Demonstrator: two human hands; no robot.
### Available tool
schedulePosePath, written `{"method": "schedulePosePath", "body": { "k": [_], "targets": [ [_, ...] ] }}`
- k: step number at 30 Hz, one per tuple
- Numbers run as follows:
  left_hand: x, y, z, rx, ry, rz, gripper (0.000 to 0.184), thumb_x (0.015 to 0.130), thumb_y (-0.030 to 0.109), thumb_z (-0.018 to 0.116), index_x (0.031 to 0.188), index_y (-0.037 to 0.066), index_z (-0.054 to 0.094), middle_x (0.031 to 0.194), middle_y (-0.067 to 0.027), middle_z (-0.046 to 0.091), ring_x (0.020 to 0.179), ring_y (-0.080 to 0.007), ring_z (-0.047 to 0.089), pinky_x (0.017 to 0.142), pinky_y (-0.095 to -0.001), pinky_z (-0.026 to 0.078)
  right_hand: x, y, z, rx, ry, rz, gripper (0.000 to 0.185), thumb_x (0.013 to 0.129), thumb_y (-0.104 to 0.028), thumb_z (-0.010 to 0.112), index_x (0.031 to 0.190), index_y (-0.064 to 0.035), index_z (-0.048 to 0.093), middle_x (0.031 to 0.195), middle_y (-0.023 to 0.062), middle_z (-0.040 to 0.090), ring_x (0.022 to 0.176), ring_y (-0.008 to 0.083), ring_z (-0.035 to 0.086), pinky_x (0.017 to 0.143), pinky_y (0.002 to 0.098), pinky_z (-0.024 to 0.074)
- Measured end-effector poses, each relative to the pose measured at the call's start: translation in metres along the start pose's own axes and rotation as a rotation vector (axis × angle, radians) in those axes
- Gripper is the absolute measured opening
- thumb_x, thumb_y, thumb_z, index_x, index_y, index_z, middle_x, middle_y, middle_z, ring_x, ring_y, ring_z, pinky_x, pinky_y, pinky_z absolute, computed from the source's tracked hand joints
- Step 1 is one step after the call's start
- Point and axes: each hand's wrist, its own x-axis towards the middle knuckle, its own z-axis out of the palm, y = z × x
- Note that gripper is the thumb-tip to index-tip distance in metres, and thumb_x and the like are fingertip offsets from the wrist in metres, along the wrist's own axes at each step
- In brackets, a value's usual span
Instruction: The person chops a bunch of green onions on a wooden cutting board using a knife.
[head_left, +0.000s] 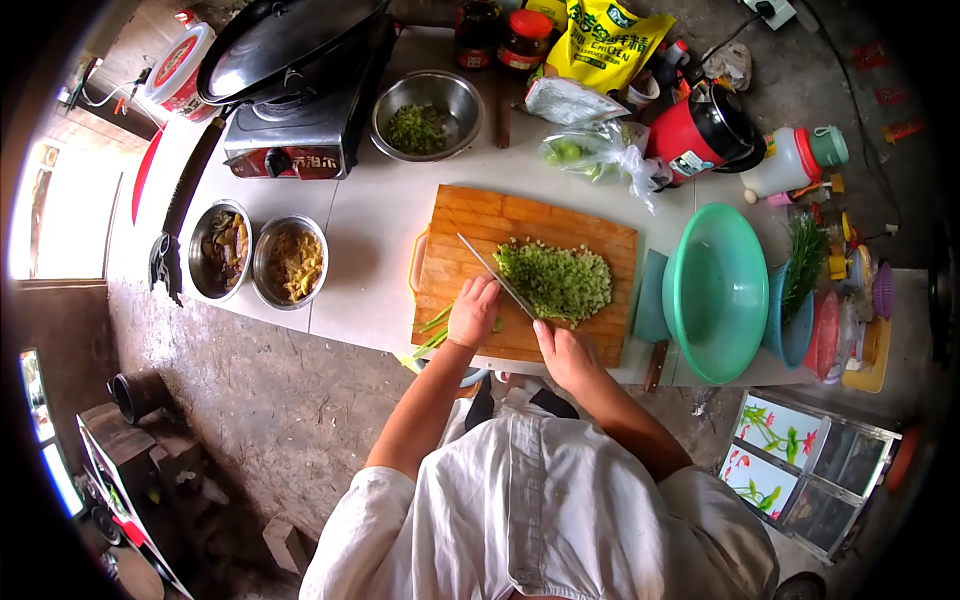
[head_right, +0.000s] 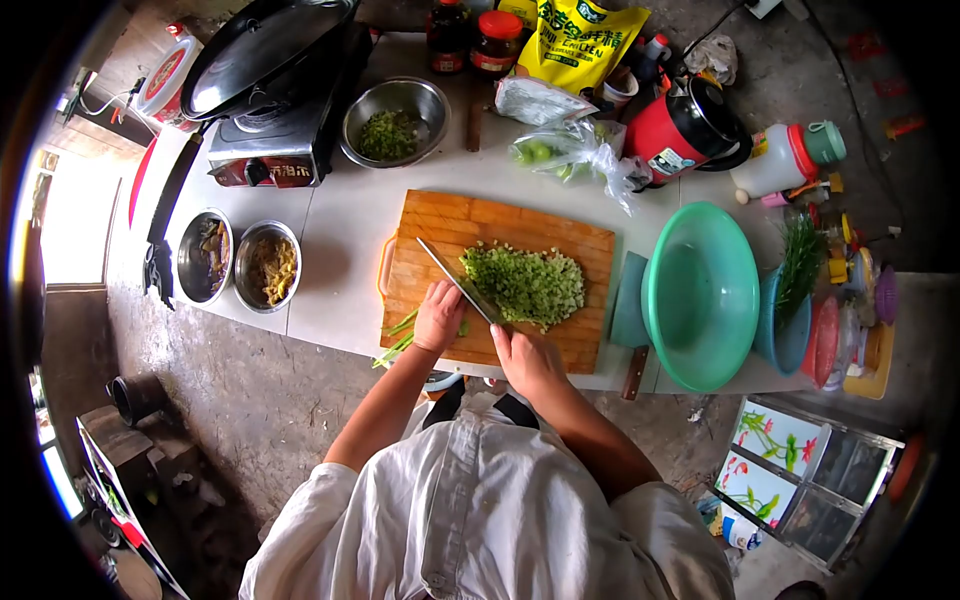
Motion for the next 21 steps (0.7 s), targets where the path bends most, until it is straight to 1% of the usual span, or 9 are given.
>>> {"method": "schedulePosePath", "body": {
  "k": [2,6,9,11,14,17,18,19,21],
  "targets": [
    [0.000,-0.001,0.001,-0.006,0.000,-0.006,0.026,0.068,0.002,0.062,0.093,0.006,0.055,0.091,-0.0095,0.054,0.087,-0.0298,0.051,0.077,-0.0366,0.045,-0.001,-0.007,-0.006,-0.059,-0.109,0.051,0.047,0.094,-0.039,0.035,0.077,-0.0039,0.061,0.068,0.0212,0.060,0.065,0.0391,0.059,0.061,0.0472,0.0467],
    [0.000,-0.003,0.004,-0.042,0.005,-0.031,0.023,0.069,0.002,0.061,0.091,0.006,0.056,0.090,-0.0099,0.054,0.086,-0.0302,0.052,0.075,-0.0363,0.046,0.007,-0.008,0.006,-0.069,-0.075,0.054,0.048,0.093,-0.039,0.036,0.073,-0.0034,0.062,0.067,0.0206,0.060,0.064,0.0393,0.059,0.061,0.0469,0.0472],
    [0.002,-0.002,0.003,-0.051,0.027,-0.027,0.023,0.070,0.002,0.061,0.091,0.006,0.055,0.091,-0.0101,0.054,0.086,-0.0302,0.052,0.076,-0.0363,0.046,0.022,-0.002,0.028,-0.092,-0.095,0.131,0.050,0.093,-0.040,0.036,0.072,-0.0027,0.062,0.067,0.0202,0.061,0.065,0.0396,0.060,0.062,0.0471,0.0476],
    [0.002,-0.002,0.002,-0.043,0.021,-0.034,0.023,0.070,0.002,0.061,0.092,0.006,0.055,0.091,-0.0101,0.054,0.086,-0.0302,0.052,0.076,-0.0364,0.046,0.024,0.005,0.042,-0.057,0.030,0.055,0.053,0.093,-0.042,0.035,0.075,-0.0010,0.063,0.066,0.0226,0.060,0.065,0.0411,0.059,0.063,0.0483,0.0476],
    [0.004,0.001,0.000,-0.059,0.035,-0.033,0.023,0.070,0.003,0.061,0.092,0.005,0.055,0.092,-0.0100,0.054,0.087,-0.0302,0.052,0.077,-0.0366,0.046,0.026,0.010,0.033,0.064,-0.022,0.109,0.055,0.093,-0.043,0.034,0.076,0.0008,0.063,0.067,0.0248,0.059,0.066,0.0422,0.059,0.063,0.0489,0.0473],
    [0.002,0.000,-0.001,-0.062,0.032,-0.056,0.024,0.070,0.003,0.062,0.093,0.005,0.054,0.093,-0.0099,0.055,0.088,-0.0302,0.052,0.077,-0.0366,0.046,0.018,0.000,0.017,0.108,-0.058,0.120,0.058,0.093,-0.044,0.033,0.075,0.0023,0.063,0.069,0.0257,0.059,0.067,0.0429,0.059,0.064,0.0490,0.0470],
    [0.001,0.000,-0.001,-0.050,0.014,-0.064,0.025,0.069,0.003,0.062,0.093,0.005,0.054,0.093,-0.0099,0.055,0.089,-0.0302,0.052,0.077,-0.0366,0.046,0.017,0.004,0.022,0.110,0.003,0.067,0.060,0.093,-0.044,0.032,0.071,0.0027,0.062,0.070,0.0261,0.059,0.068,0.0426,0.059,0.064,0.0489,0.0466],
    [0.001,0.000,-0.001,-0.052,0.013,-0.066,0.025,0.069,0.003,0.062,0.093,0.005,0.054,0.093,-0.0099,0.055,0.089,-0.0302,0.052,0.077,-0.0366,0.046,0.015,0.007,0.025,0.109,0.002,0.069,0.060,0.093,-0.044,0.032,0.071,0.0027,0.062,0.070,0.0261,0.059,0.068,0.0426,0.059,0.064,0.0489,0.0466],
    [0.001,0.000,0.000,-0.051,-0.014,-0.077,0.026,0.069,0.003,0.063,0.093,0.005,0.055,0.094,-0.0101,0.055,0.090,-0.0300,0.053,0.077,-0.0366,0.046,0.014,0.008,0.023,0.039,0.043,0.014,0.061,0.093,-0.044,0.033,0.066,0.0021,0.061,0.065,0.0257,0.058,0.064,0.0429,0.058,0.061,0.0488,0.0469]
  ]
}}
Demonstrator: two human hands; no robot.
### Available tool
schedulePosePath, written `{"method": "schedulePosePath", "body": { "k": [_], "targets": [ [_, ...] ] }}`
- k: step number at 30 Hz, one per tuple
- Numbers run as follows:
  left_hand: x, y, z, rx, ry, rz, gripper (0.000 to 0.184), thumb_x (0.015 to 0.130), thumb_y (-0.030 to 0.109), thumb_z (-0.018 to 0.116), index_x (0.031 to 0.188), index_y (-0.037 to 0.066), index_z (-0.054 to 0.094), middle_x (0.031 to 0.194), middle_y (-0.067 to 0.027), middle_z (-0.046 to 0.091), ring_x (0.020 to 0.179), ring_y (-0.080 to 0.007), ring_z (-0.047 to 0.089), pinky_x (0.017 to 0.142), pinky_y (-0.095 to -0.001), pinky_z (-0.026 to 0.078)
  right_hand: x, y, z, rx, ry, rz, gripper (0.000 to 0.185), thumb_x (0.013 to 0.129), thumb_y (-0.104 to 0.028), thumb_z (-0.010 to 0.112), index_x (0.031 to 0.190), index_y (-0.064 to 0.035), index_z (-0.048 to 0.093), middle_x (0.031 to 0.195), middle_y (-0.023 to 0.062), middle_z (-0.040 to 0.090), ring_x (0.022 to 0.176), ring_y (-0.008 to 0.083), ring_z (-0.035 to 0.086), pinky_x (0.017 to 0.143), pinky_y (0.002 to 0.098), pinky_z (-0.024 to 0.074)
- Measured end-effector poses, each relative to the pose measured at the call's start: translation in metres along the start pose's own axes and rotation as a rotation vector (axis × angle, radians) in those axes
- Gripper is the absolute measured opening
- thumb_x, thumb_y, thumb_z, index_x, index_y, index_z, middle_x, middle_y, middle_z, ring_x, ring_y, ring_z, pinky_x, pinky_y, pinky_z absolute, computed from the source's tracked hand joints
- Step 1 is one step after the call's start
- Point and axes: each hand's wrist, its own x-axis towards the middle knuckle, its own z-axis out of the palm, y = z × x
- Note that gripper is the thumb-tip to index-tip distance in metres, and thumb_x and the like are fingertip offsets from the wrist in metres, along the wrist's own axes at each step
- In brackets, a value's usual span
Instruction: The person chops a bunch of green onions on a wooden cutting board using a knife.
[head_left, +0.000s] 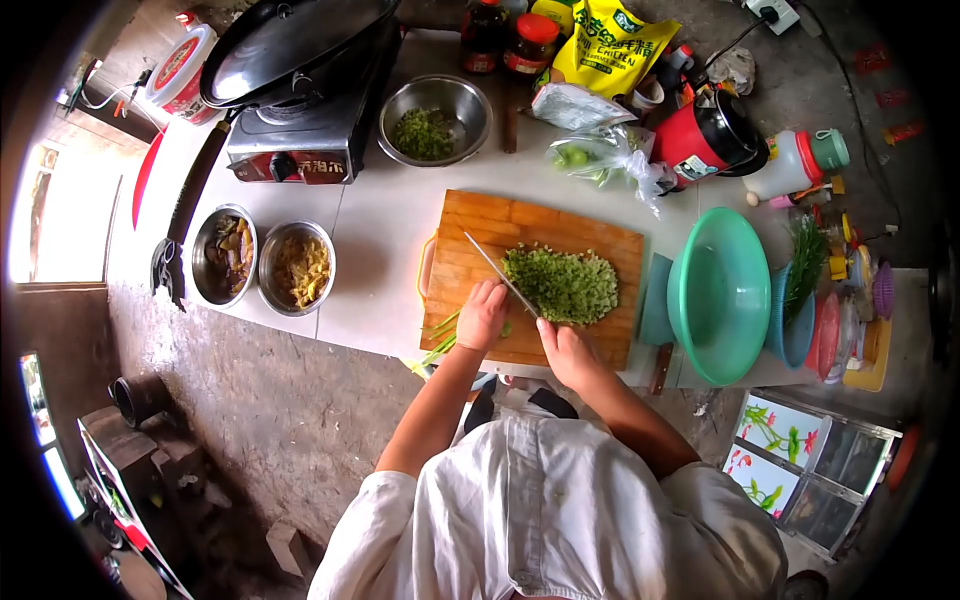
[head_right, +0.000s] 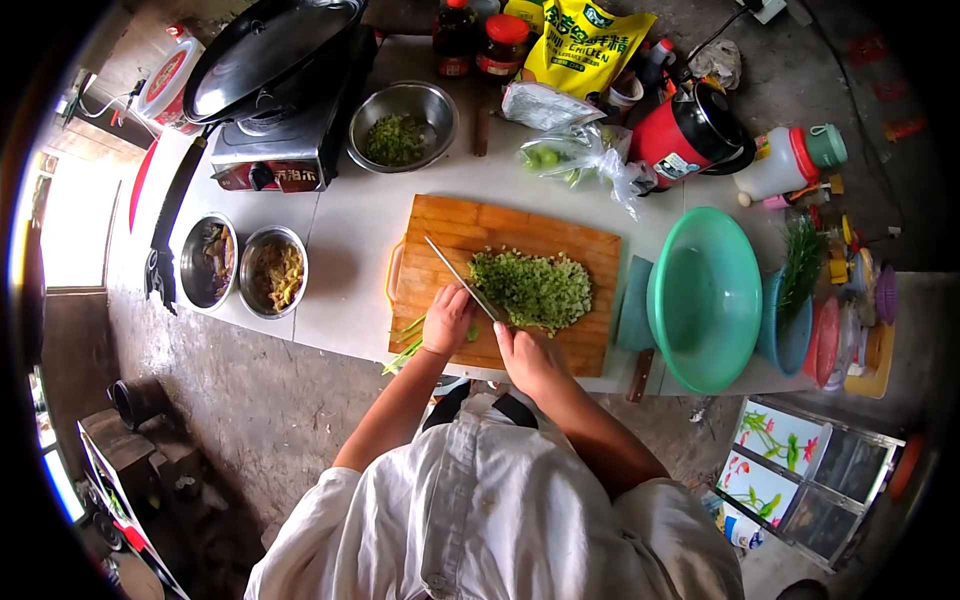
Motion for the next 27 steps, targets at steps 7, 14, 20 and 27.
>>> {"method": "schedulePosePath", "body": {
  "k": [7,14,20,27],
  "targets": [
    [-0.002,0.002,-0.001,-0.007,0.033,0.031,0.026,0.068,0.003,0.062,0.093,0.005,0.056,0.095,-0.0102,0.055,0.089,-0.0299,0.053,0.076,-0.0361,0.046,0.012,-0.006,0.020,-0.092,-0.023,0.071,0.063,0.091,-0.046,0.036,0.057,0.0001,0.061,0.058,0.0249,0.057,0.056,0.0411,0.059,0.056,0.0484,0.0480],
    [0.000,0.009,-0.014,0.113,-0.015,0.074,0.029,0.067,0.003,0.061,0.095,0.005,0.054,0.096,-0.0102,0.054,0.091,-0.0308,0.051,0.082,-0.0392,0.043,0.015,-0.003,0.005,0.028,-0.134,0.142,0.064,0.092,-0.047,0.033,0.068,0.0048,0.062,0.066,0.0290,0.056,0.067,0.0450,0.058,0.062,0.0503,0.0457],
    [0.003,0.012,-0.020,0.049,-0.023,0.035,0.039,0.066,0.007,0.063,0.102,0.003,0.049,0.101,-0.0153,0.050,0.093,-0.0341,0.049,0.083,-0.0411,0.042,0.004,-0.003,-0.012,0.076,-0.096,0.103,0.063,0.093,-0.044,0.032,0.066,0.0038,0.062,0.066,0.0278,0.057,0.065,0.0442,0.058,0.063,0.0497,0.0458],
    [0.000,0.013,-0.017,0.167,-0.056,0.136,0.030,0.065,0.010,0.062,0.095,0.008,0.054,0.100,-0.0122,0.050,0.095,-0.0301,0.048,0.083,-0.0399,0.041,-0.005,-0.002,-0.017,0.067,-0.069,0.078,0.062,0.093,-0.044,0.032,0.067,0.0048,0.060,0.068,0.0286,0.057,0.068,0.0449,0.057,0.064,0.0495,0.0457]
  ]
}}
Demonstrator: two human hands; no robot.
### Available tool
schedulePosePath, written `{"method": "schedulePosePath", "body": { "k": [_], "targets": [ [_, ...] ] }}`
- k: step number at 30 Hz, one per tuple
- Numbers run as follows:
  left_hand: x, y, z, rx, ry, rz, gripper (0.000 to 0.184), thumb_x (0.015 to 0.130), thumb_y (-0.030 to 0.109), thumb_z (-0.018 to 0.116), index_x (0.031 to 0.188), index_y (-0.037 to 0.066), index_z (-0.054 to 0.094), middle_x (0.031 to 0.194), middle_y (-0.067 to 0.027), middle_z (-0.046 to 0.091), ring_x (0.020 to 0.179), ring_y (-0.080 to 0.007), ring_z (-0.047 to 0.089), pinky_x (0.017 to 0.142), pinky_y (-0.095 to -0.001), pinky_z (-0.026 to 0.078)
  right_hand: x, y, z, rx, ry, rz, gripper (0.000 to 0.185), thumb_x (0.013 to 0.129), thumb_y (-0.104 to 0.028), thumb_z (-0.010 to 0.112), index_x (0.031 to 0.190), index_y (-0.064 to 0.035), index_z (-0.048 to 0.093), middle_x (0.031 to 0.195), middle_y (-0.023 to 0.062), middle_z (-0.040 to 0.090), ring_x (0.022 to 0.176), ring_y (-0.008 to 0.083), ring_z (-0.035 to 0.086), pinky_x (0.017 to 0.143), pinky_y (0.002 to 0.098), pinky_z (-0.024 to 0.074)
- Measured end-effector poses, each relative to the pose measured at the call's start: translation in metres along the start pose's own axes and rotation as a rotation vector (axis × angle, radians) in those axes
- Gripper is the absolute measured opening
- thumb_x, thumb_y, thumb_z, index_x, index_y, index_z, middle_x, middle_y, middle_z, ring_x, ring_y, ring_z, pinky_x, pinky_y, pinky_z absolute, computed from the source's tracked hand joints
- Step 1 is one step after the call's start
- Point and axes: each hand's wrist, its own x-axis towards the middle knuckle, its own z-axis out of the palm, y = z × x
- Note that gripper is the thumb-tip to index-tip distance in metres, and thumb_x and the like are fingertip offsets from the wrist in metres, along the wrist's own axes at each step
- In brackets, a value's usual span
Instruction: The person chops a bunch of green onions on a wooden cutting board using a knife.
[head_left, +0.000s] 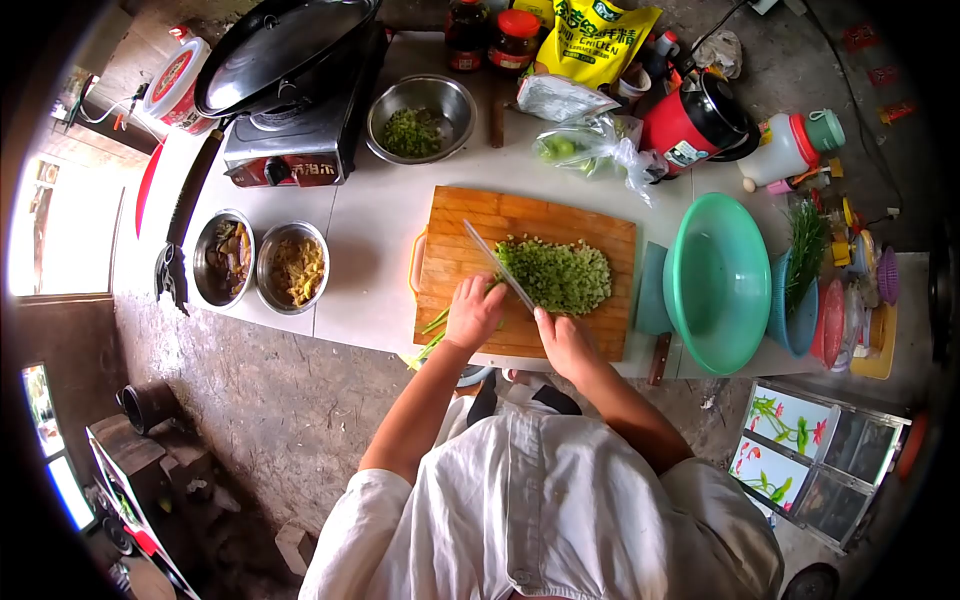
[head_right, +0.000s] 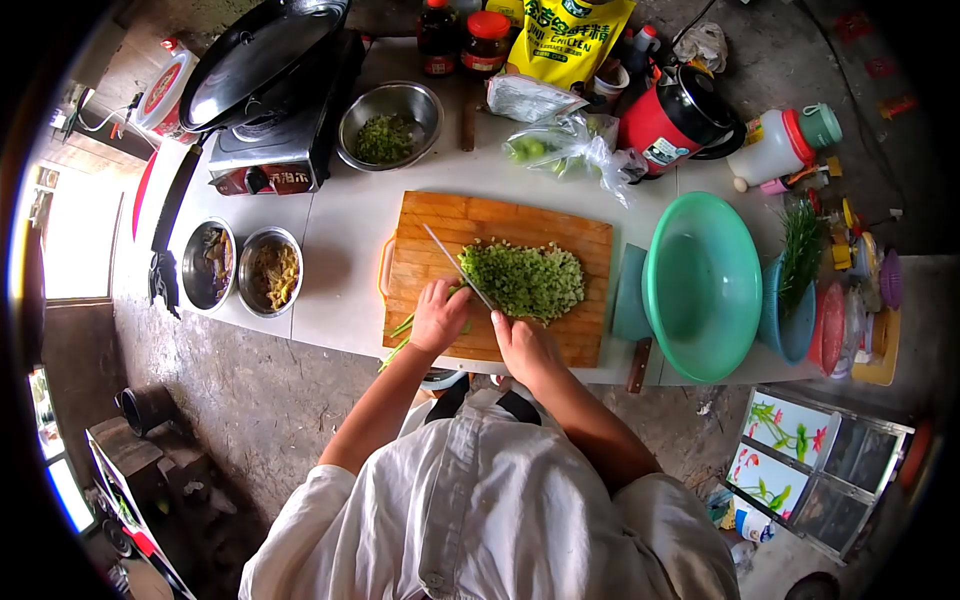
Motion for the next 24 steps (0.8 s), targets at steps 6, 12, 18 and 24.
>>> {"method": "schedulePosePath", "body": {
  "k": [6,12,18,24],
  "targets": [
    [0.013,0.002,0.008,0.104,-0.066,0.110,0.006,0.070,0.013,0.054,0.074,0.010,0.057,0.098,-0.0083,0.053,0.096,-0.0259,0.049,0.081,-0.0365,0.039,0.001,0.002,-0.005,0.059,-0.029,0.132,0.062,0.093,-0.045,0.033,0.070,0.0061,0.060,0.070,0.0310,0.055,0.073,0.0470,0.056,0.067,0.0510,0.0441],
    [0.016,0.010,0.000,0.066,0.044,-0.014,0.008,0.071,0.013,0.060,0.079,0.011,0.059,0.096,-0.0055,0.052,0.092,-0.0247,0.049,0.080,-0.0377,0.037,-0.002,0.001,-0.006,0.098,0.040,0.094,0.062,0.093,-0.045,0.033,0.068,0.0052,0.060,0.068,0.0298,0.056,0.070,0.0467,0.056,0.066,0.0512,0.0440],
    [0.002,0.012,-0.001,0.055,0.117,-0.313,0.017,0.069,0.015,0.067,0.084,0.012,0.059,0.096,-0.0041,0.051,0.093,-0.0242,0.048,0.080,-0.0386,0.035,-0.004,0.000,-0.003,-0.015,-0.076,0.130,0.065,0.093,-0.046,0.031,0.061,0.0043,0.058,0.064,0.0278,0.056,0.065,0.0449,0.056,0.063,0.0506,0.0443],
    [0.000,0.010,-0.002,0.033,0.110,-0.295,0.027,0.067,0.013,0.067,0.091,0.009,0.056,0.100,-0.0067,0.051,0.097,-0.0270,0.047,0.084,-0.0397,0.036,-0.009,-0.006,-0.002,-0.031,-0.094,0.092,0.065,0.093,-0.046,0.030,0.061,0.0034,0.058,0.062,0.0270,0.056,0.063,0.0440,0.057,0.061,0.0499,0.0449]
  ]
}}
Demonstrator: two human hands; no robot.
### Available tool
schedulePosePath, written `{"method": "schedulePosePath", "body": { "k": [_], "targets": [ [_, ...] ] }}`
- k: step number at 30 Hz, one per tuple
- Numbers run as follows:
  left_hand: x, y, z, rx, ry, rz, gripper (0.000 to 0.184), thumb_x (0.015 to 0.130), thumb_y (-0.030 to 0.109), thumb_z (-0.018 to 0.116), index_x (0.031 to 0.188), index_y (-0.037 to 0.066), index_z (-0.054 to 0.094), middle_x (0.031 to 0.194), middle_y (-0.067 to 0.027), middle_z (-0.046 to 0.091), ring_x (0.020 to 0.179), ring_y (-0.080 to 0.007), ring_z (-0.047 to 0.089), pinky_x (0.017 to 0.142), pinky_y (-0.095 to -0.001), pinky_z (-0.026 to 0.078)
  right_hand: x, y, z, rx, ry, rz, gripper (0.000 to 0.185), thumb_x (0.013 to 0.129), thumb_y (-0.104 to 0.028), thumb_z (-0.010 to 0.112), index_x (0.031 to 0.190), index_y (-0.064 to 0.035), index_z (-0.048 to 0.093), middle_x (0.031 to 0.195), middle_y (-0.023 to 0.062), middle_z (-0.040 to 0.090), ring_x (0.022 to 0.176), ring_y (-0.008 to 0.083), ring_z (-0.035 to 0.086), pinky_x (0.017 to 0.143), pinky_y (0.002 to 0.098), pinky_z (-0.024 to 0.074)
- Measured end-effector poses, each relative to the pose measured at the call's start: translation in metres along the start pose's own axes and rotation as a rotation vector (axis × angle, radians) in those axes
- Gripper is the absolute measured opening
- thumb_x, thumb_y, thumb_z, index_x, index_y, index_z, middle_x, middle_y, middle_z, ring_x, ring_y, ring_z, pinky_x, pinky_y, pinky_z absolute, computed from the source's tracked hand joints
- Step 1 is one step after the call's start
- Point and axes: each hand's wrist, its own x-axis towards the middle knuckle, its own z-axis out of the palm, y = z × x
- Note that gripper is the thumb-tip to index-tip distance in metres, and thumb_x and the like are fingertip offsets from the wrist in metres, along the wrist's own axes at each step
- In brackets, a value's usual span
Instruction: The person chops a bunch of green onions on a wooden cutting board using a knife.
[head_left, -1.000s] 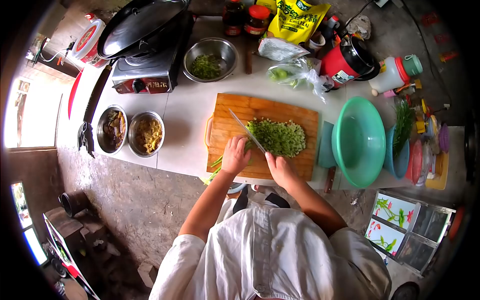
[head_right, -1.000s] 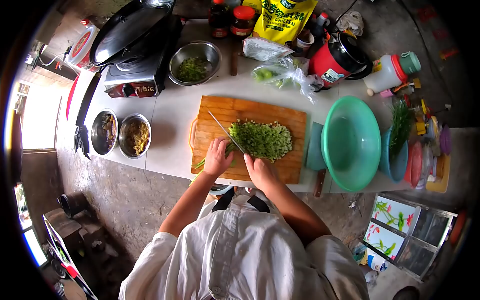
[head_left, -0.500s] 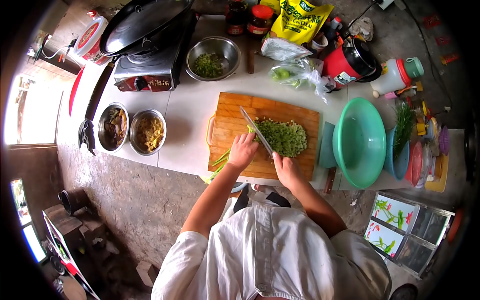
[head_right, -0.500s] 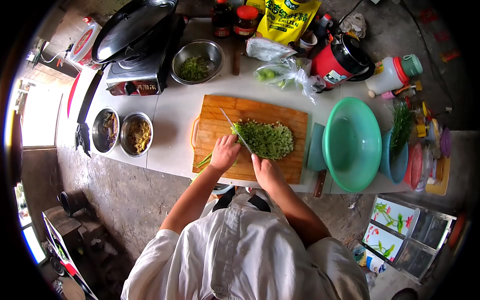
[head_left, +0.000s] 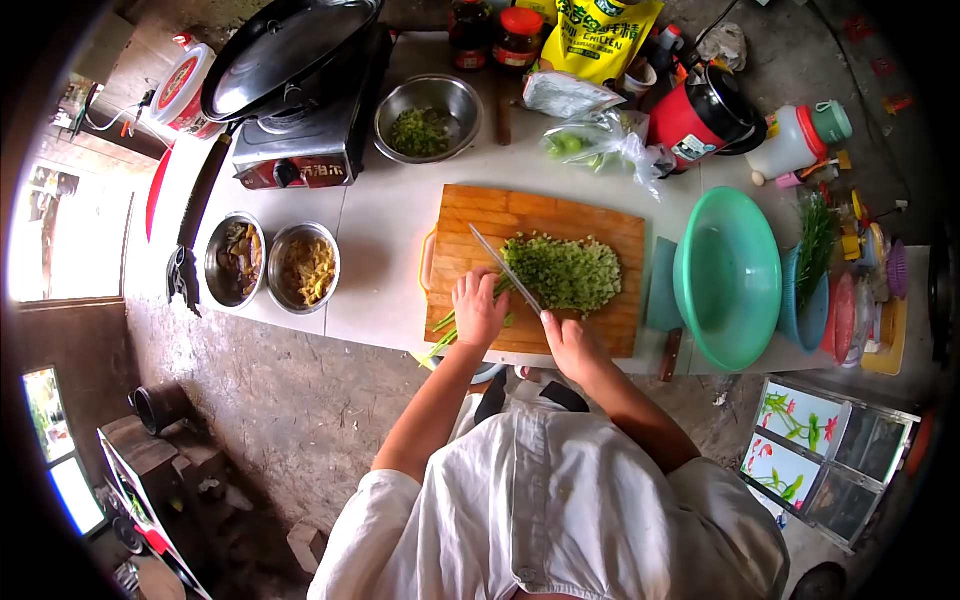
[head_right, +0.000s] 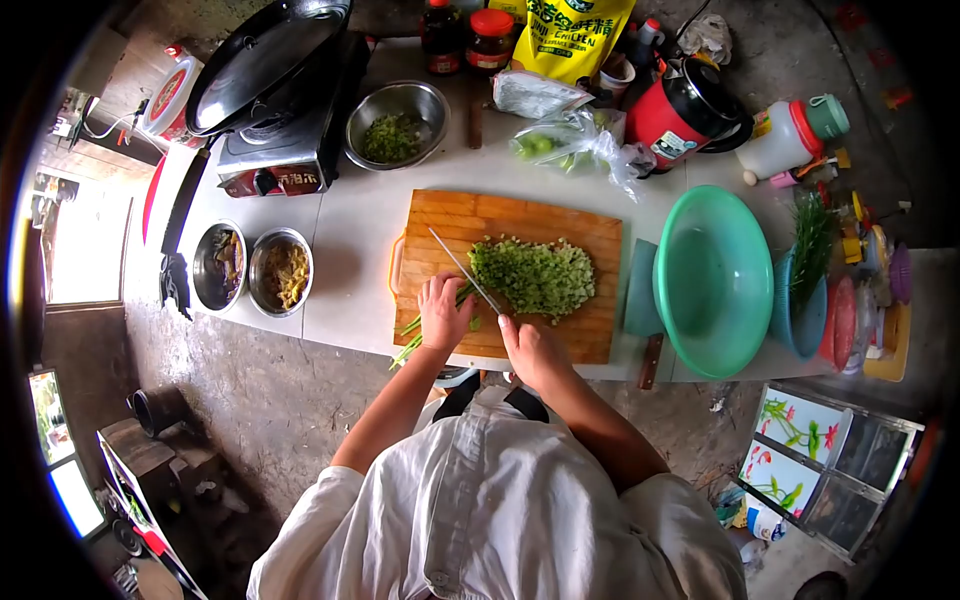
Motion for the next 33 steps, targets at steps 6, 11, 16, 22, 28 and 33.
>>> {"method": "schedulePosePath", "body": {
  "k": [6,11,16,22,28,33],
  "targets": [
    [0.001,-0.011,0.011,-0.114,-0.030,0.086,0.028,0.065,0.005,0.064,0.091,0.006,0.055,0.100,-0.0095,0.053,0.095,-0.0300,0.049,0.083,-0.0398,0.040,-0.002,-0.003,0.002,-0.016,0.050,-0.068,0.064,0.094,-0.045,0.031,0.061,0.0024,0.059,0.061,0.0249,0.057,0.062,0.0421,0.058,0.060,0.0493,0.0455],
    [0.000,-0.015,0.015,-0.145,-0.055,0.090,0.027,0.065,0.004,0.062,0.090,0.006,0.053,0.098,-0.0090,0.055,0.090,-0.0299,0.051,0.079,-0.0390,0.043,0.002,-0.011,0.008,-0.102,0.031,-0.036,0.062,0.094,-0.043,0.031,0.061,-0.0003,0.061,0.060,0.0228,0.058,0.060,0.0408,0.059,0.058,0.0482,0.0467],
    [0.000,-0.015,0.015,-0.153,-0.026,0.117,0.027,0.065,0.002,0.059,0.090,0.006,0.053,0.094,-0.0099,0.055,0.085,-0.0303,0.051,0.075,-0.0391,0.043,0.022,0.002,0.040,-0.099,0.039,0.012,0.058,0.092,-0.044,0.034,0.064,-0.0019,0.062,0.061,0.0228,0.058,0.060,0.0417,0.058,0.056,0.0489,0.0468],
    [-0.009,-0.024,0.040,-0.064,-0.092,0.108,0.015,0.068,0.015,0.058,0.081,0.006,0.056,0.082,-0.0121,0.054,0.082,-0.0300,0.053,0.074,-0.0410,0.044,0.033,0.015,0.063,0.267,0.341,-0.270,0.054,0.091,-0.044,0.034,0.087,0.0023,0.063,0.079,0.0274,0.059,0.077,0.0447,0.057,0.067,0.0502,0.0449],
    [-0.007,-0.020,0.022,-0.036,-0.058,0.202,0.035,0.065,0.009,0.060,0.098,0.002,0.051,0.106,-0.0119,0.051,0.099,-0.0295,0.049,0.087,-0.0364,0.041,0.025,0.008,0.044,-0.008,0.103,-0.035,0.069,0.092,-0.050,0.031,0.078,0.0114,0.060,0.077,0.0335,0.056,0.079,0.0474,0.055,0.067,0.0517,0.0422],
    [-0.007,-0.022,0.027,-0.032,-0.043,0.248,0.032,0.066,0.008,0.058,0.097,0.002,0.050,0.104,-0.0125,0.051,0.097,-0.0294,0.048,0.087,-0.0343,0.041,0.026,0.011,0.035,0.125,0.070,-0.037,0.070,0.092,-0.049,0.031,0.079,0.0144,0.057,0.081,0.0353,0.055,0.082,0.0481,0.054,0.069,0.0508,0.0417]
  ]
}}
